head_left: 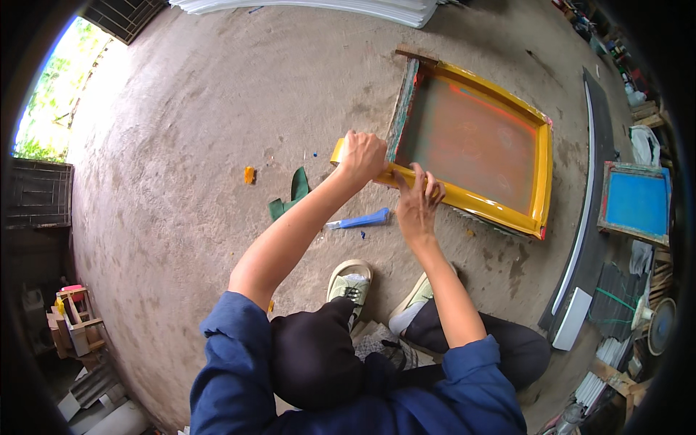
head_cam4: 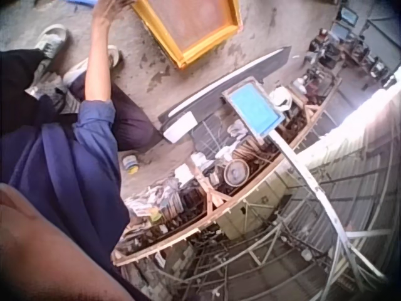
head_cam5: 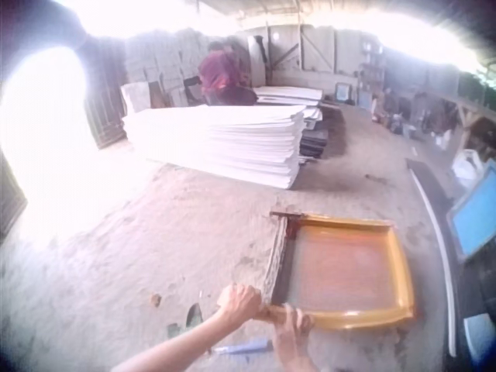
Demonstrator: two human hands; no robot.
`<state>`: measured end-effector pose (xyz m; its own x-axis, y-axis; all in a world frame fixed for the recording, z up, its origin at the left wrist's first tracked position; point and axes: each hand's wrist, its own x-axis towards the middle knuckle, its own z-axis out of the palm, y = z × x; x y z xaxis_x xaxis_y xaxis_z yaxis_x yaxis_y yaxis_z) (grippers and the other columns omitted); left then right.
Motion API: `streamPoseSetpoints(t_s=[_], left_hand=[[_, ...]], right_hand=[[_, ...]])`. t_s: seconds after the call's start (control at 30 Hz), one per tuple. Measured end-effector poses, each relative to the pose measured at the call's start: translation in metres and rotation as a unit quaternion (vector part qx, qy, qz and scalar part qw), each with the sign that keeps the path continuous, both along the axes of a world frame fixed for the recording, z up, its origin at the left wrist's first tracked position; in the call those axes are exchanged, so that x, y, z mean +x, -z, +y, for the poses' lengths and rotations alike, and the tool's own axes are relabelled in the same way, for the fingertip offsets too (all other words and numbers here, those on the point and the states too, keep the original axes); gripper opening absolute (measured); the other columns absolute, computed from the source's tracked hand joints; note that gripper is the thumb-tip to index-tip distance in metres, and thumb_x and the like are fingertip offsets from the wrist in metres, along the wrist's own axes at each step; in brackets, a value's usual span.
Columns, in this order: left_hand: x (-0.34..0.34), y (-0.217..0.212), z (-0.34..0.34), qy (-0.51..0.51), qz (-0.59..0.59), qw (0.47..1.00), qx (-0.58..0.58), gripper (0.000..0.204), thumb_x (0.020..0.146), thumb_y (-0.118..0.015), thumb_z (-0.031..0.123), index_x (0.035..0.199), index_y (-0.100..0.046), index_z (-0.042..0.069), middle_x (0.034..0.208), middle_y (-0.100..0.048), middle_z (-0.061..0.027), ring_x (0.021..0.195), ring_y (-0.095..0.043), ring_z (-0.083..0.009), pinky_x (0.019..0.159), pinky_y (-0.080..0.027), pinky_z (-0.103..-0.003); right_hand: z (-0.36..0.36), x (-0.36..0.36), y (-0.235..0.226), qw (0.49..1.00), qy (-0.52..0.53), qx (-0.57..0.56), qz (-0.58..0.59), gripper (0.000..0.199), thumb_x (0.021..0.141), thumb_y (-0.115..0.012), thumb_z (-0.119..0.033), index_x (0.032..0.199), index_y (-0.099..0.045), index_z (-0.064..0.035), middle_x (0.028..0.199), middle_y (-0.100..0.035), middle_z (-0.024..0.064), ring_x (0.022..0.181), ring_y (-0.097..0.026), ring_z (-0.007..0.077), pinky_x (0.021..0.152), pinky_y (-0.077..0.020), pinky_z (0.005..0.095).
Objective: The person sits on the floor and applies yellow tape to the edges of a rectangular frame. They repeatedly measure, cut, and press tape along each side, smoothing it down to secure the frame's perimeter.
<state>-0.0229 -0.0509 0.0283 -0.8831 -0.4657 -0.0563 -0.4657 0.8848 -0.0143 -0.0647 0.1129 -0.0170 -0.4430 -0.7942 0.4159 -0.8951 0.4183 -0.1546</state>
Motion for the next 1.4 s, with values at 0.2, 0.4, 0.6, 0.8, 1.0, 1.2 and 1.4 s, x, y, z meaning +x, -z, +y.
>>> streamPoseSetpoints(t_s=[0.2,0.4,0.6,0.8,1.0,1.2,1.4], left_hand=[[0.0,-0.01,0.01,0.006,-0.055,0.998,-0.014,0.03,0.07,-0.071,0.043,0.07,-0.07,0.013,0.066,-0.066,-0.0068,0.066,-0.066,-0.0213,0.071,-0.04,-0.035],[-0.003,-0.006,0.011,0.003,-0.063,0.998,-0.03,0.033,0.071,-0.072,0.047,0.071,-0.07,0.014,0.066,-0.066,-0.0052,0.066,-0.066,-0.0202,0.072,-0.038,-0.035],[0.0,-0.004,0.009,-0.006,-0.059,0.998,-0.012,0.034,0.07,-0.072,0.047,0.07,-0.071,0.013,0.066,-0.066,-0.0049,0.066,-0.066,-0.0206,0.072,-0.038,-0.035],[-0.001,-0.001,0.012,-0.002,-0.048,0.999,-0.005,0.032,0.07,-0.072,0.046,0.071,-0.071,0.014,0.066,-0.066,-0.0057,0.068,-0.066,-0.021,0.073,-0.039,-0.036],[-0.004,0.003,0.01,-0.003,-0.01,1.0,-0.01,0.032,0.071,-0.07,0.047,0.069,-0.071,0.015,0.063,-0.065,-0.0055,0.066,-0.065,-0.0211,0.076,-0.039,-0.038],[0.004,0.01,0.007,-0.042,-0.012,0.999,-0.024,0.038,0.071,-0.069,0.051,0.067,-0.071,0.013,0.058,-0.064,-0.0046,0.059,-0.063,-0.0195,0.077,-0.038,-0.038],[-0.002,0.011,0.012,-0.045,0.018,0.998,-0.035,0.039,0.07,-0.07,0.051,0.068,-0.071,0.013,0.059,-0.064,-0.0055,0.058,-0.063,-0.0191,0.076,-0.038,-0.037]], right_hand=[[0.05,0.035,0.051,0.984,-0.072,-0.006,-0.16,0.036,0.078,-0.058,-0.002,0.113,-0.058,-0.0096,0.116,-0.05,0.0092,0.11,-0.047,0.0255,0.095,-0.0358,0.0429],[0.027,0.049,0.11,0.968,-0.191,0.049,-0.155,0.032,0.08,-0.053,-0.002,0.112,-0.056,0.0017,0.115,-0.055,0.0147,0.114,-0.05,0.0284,0.103,-0.0367,0.0402],[0.007,0.045,0.131,0.954,-0.244,0.086,-0.149,0.027,0.08,-0.052,-0.003,0.106,-0.057,0.0014,0.105,-0.056,0.0141,0.106,-0.053,0.0275,0.104,-0.0373,0.0399],[0.023,0.041,0.128,0.959,-0.186,0.143,-0.157,0.027,0.079,-0.054,-0.004,0.105,-0.054,0.0016,0.106,-0.054,0.0165,0.105,-0.051,0.031,0.096,-0.0413,0.04],[0.108,0.035,0.095,0.929,-0.045,0.063,-0.363,0.021,0.084,-0.051,-0.008,0.101,-0.047,0.0046,0.094,-0.054,0.0249,0.092,-0.056,0.0371,0.079,-0.0461,0.0455],[0.056,0.052,-0.028,0.819,0.057,-0.019,-0.57,0.028,0.097,-0.039,-0.021,0.105,-0.041,0.0059,0.059,-0.057,0.0238,0.06,-0.062,0.0414,0.053,-0.0469,0.0485],[-0.001,0.037,-0.036,0.905,0.106,0.101,-0.4,0.033,0.096,-0.04,-0.019,0.112,-0.037,0.009,0.064,-0.06,0.0283,0.06,-0.063,0.0408,0.057,-0.0515,0.0484]])
